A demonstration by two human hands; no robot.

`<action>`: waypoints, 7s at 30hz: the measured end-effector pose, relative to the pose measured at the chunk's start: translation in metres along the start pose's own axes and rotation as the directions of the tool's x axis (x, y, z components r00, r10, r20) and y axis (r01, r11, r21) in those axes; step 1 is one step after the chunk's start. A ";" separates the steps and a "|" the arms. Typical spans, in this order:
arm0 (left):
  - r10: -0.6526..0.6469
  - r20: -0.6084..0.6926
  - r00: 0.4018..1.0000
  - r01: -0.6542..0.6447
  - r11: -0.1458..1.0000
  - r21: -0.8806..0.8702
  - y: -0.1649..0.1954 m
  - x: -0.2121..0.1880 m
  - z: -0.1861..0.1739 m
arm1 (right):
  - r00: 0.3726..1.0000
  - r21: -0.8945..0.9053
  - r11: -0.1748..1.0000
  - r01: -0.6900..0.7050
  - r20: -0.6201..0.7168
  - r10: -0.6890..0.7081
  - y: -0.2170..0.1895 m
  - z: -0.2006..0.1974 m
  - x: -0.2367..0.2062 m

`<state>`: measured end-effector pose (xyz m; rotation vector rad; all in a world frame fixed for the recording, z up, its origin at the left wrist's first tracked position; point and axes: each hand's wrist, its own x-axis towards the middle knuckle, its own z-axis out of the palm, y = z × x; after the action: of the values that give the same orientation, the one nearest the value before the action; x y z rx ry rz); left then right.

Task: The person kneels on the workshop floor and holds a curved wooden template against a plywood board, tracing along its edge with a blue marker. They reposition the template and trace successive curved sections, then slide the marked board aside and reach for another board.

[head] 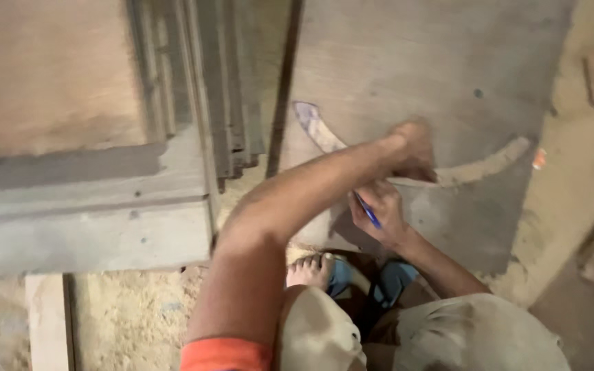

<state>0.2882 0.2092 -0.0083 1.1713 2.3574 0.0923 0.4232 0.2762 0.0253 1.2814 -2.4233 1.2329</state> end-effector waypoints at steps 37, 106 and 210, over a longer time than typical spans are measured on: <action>-0.867 -0.411 0.282 0.608 0.493 -0.622 0.072 -0.192 0.118 | 0.872 -0.291 0.826 -0.483 -0.245 0.424 0.126 -0.181 -0.161; -0.842 -0.479 0.249 0.481 0.537 -0.693 0.054 -0.205 0.151 | 0.851 -0.301 0.797 -0.524 -0.229 0.473 0.130 -0.168 -0.180; -0.603 -0.082 0.794 0.570 0.784 -0.246 0.166 -0.088 0.121 | 0.892 0.456 0.838 -0.300 0.446 0.077 0.066 0.097 0.119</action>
<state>0.5101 0.2273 -0.0326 0.2929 2.6646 0.2158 0.3228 0.1522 -0.0232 1.5965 -2.6602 1.9542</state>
